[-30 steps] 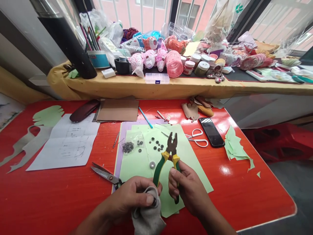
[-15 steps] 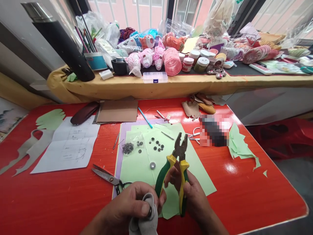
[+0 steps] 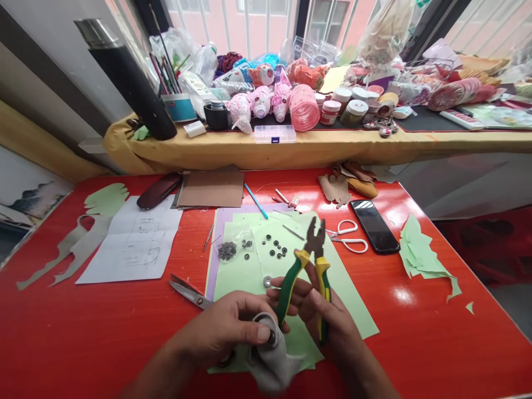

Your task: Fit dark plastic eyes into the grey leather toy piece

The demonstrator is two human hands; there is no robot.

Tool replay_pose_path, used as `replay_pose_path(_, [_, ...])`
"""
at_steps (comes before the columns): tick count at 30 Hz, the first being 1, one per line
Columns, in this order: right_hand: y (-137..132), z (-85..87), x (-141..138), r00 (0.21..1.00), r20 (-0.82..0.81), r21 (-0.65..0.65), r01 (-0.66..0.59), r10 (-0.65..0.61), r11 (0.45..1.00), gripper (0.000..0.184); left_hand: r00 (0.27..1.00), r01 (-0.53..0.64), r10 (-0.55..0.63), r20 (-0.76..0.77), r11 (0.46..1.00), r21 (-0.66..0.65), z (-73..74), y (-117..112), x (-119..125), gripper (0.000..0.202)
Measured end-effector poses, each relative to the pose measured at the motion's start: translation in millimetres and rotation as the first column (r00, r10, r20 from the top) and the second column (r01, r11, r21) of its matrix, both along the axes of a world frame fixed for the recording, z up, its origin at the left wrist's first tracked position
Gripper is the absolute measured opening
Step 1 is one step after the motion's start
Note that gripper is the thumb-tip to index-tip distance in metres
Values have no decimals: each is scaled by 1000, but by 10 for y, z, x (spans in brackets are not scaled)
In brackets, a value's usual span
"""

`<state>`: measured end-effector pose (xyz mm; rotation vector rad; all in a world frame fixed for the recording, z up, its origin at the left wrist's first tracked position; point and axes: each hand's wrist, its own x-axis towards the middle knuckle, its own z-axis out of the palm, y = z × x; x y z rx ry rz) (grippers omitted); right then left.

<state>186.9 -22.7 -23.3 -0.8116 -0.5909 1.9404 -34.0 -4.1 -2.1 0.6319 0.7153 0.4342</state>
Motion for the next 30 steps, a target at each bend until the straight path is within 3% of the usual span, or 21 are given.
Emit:
replay_pose_path(3, [38,5,159,987,160,41,9,-16,999,75,981,7,40,-192,971,238,44,183,-171,29])
replay_pose_path(6, [58,12,294,938,346,34,-30,17,999,62,928,-46,161,-336,944,325,24,383,-301,32])
replay_pose_path(8, [74,32,360,876,476,24,-109,84,994,50,900,-122,259,-351,922,368,-12,511,-344,32])
replay_pose_path(13, [126,135,437,670,684,-3,-393,289,919,51,922,-83,206,-327,932,354,-44,762,-356,31])
replay_pose_path(16, [160,209,442,573,764,12,-470,295,883,51,932,-20,152,-330,928,372,-19,852,-353,29])
replay_pose_path(22, [220,303,449,462,867,83,-508,189,857,53,931,90,54,-362,925,369,22,920,-341,31])
replay_pose_path(30, [196,330,481,356,922,67,-531,150,845,59,913,40,111,-392,934,356,-13,909,-289,24])
